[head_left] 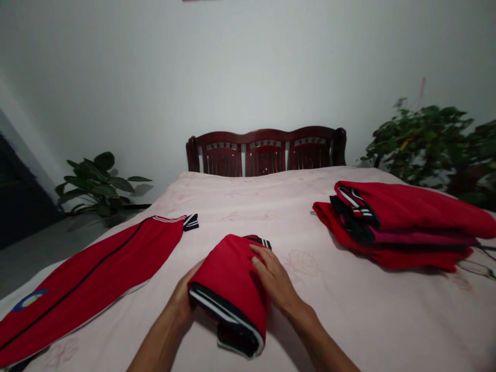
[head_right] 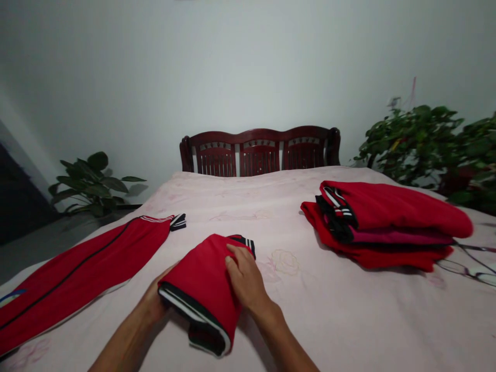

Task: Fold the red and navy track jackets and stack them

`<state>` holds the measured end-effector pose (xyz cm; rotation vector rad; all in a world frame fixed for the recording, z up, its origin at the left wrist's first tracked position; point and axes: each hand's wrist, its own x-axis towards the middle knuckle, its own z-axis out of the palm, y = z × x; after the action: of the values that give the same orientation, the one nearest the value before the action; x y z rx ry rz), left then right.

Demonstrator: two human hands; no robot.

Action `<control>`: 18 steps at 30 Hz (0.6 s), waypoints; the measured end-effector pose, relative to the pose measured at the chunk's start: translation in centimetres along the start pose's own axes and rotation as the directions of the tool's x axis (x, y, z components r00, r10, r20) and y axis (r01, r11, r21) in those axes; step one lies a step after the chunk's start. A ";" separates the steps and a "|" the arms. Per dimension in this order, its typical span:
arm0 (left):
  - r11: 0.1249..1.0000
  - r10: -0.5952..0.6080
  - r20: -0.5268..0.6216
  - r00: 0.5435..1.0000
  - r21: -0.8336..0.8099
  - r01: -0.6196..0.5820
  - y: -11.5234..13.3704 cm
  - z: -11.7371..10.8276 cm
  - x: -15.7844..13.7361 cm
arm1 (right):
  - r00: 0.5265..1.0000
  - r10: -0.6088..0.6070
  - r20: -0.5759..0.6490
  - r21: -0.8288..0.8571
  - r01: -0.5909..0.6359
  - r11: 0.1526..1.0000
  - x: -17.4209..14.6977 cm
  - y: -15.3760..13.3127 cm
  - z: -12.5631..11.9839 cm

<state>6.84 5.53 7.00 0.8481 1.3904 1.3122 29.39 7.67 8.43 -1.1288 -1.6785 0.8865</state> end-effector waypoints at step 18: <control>-0.091 0.458 0.489 0.742 0.856 -0.508 -7.9 1.5 0.4 | 0.970 0.050 0.237 -0.611 0.109 0.784 1.7 6.2 2.8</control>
<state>9.29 5.03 -0.63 2.5594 1.9852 0.5507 28.33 11.11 2.38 -1.4610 -2.2846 0.4510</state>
